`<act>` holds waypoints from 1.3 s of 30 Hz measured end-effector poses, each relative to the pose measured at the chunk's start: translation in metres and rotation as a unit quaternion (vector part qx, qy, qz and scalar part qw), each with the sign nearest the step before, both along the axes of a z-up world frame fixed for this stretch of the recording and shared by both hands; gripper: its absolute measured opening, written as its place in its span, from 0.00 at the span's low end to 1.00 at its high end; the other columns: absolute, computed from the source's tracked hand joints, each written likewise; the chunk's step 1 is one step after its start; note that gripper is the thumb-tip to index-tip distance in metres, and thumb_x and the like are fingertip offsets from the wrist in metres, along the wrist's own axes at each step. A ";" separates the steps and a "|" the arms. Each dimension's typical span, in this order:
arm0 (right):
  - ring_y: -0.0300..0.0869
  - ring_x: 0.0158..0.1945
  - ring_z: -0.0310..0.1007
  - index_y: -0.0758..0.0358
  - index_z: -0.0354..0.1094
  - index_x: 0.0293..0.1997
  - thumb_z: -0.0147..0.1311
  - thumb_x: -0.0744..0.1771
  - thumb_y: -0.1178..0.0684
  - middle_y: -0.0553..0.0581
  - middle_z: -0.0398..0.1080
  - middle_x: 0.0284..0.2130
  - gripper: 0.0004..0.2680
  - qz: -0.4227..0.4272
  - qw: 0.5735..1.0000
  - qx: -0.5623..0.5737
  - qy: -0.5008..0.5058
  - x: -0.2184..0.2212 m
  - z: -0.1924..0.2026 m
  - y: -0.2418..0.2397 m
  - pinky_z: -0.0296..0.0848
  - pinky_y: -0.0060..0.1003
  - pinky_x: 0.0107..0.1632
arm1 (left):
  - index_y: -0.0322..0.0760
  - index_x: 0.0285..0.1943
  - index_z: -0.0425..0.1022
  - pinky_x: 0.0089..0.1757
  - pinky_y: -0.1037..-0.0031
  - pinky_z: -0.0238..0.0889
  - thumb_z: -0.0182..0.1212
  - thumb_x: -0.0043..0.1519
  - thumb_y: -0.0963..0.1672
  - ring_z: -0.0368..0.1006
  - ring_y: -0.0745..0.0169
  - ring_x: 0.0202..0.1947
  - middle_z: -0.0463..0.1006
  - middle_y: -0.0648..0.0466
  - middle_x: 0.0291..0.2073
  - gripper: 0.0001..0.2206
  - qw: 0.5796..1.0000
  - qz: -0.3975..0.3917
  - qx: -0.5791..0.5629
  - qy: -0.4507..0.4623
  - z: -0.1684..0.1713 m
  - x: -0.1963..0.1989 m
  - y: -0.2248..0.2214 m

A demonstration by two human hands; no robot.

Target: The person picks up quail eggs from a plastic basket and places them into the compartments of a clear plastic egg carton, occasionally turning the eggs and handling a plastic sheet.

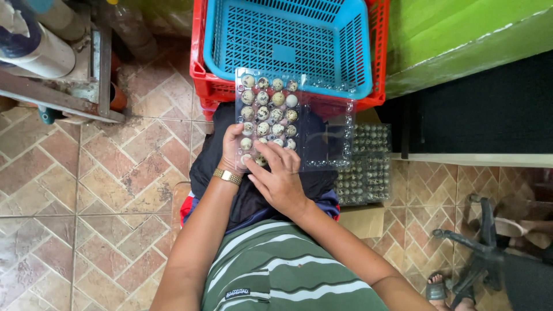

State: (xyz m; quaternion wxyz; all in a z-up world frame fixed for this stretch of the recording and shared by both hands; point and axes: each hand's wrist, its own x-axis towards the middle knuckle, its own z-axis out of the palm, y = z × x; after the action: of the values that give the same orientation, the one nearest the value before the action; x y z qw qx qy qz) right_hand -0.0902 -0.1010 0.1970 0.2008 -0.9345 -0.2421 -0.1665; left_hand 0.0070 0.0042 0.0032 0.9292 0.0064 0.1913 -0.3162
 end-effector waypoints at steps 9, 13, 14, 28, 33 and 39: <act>0.55 0.65 0.60 0.59 0.67 0.63 0.50 0.71 0.47 0.62 0.60 0.62 0.14 -0.157 0.982 0.100 -0.037 0.024 0.014 -0.090 0.56 0.53 0.64 | 0.32 0.42 0.81 0.42 0.55 0.75 0.59 0.50 0.48 0.80 0.45 0.33 0.82 0.43 0.31 0.17 0.999 0.018 0.027 -0.006 0.134 -0.001 0.008; 0.62 0.60 0.65 0.64 0.59 0.67 0.54 0.71 0.54 0.70 0.58 0.61 0.17 -0.407 0.864 0.281 0.089 0.018 -0.020 -0.181 0.64 0.59 0.58 | 0.31 0.43 0.82 0.46 0.50 0.73 0.60 0.50 0.48 0.80 0.40 0.37 0.82 0.41 0.34 0.19 0.999 0.031 0.026 -0.008 0.119 0.001 0.007; 0.62 0.60 0.65 0.64 0.59 0.67 0.54 0.71 0.54 0.70 0.58 0.61 0.17 -0.411 0.862 0.283 0.084 0.014 -0.026 -0.192 0.64 0.59 0.58 | 0.31 0.43 0.82 0.46 0.50 0.73 0.60 0.50 0.48 0.80 0.40 0.37 0.82 0.41 0.34 0.19 0.999 0.025 0.025 -0.011 0.120 0.002 0.005; 0.52 0.40 0.82 0.67 0.63 0.63 0.54 0.68 0.56 0.74 0.75 0.45 0.15 -0.170 0.603 0.694 0.354 -0.010 -0.041 -0.212 0.82 0.37 0.37 | 0.31 0.54 0.79 0.55 0.48 0.67 0.61 0.55 0.53 0.79 0.40 0.46 0.82 0.40 0.44 0.25 0.998 0.042 0.047 -0.024 0.108 0.002 0.004; 0.53 0.41 0.82 0.67 0.61 0.64 0.52 0.69 0.55 0.75 0.74 0.46 0.16 -0.138 0.615 0.701 0.334 -0.006 -0.030 -0.217 0.83 0.38 0.38 | 0.32 0.57 0.78 0.55 0.46 0.66 0.61 0.56 0.54 0.78 0.38 0.48 0.81 0.39 0.46 0.27 0.998 0.034 0.038 -0.023 0.090 0.004 0.002; 0.56 0.51 0.78 0.62 0.62 0.67 0.46 0.69 0.38 0.71 0.73 0.52 0.22 -0.075 0.528 0.782 0.322 -0.002 -0.030 -0.207 0.78 0.48 0.51 | 0.33 0.57 0.78 0.55 0.46 0.66 0.60 0.56 0.55 0.78 0.38 0.48 0.81 0.39 0.47 0.27 0.999 0.021 0.027 -0.024 0.087 0.004 -0.002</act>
State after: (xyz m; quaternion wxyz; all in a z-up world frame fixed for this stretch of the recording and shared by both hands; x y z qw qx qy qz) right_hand -0.0925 -0.3080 0.1665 0.9026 -0.4078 0.1372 0.0083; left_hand 0.0105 0.0024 0.0902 0.9396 0.0351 0.1772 -0.2909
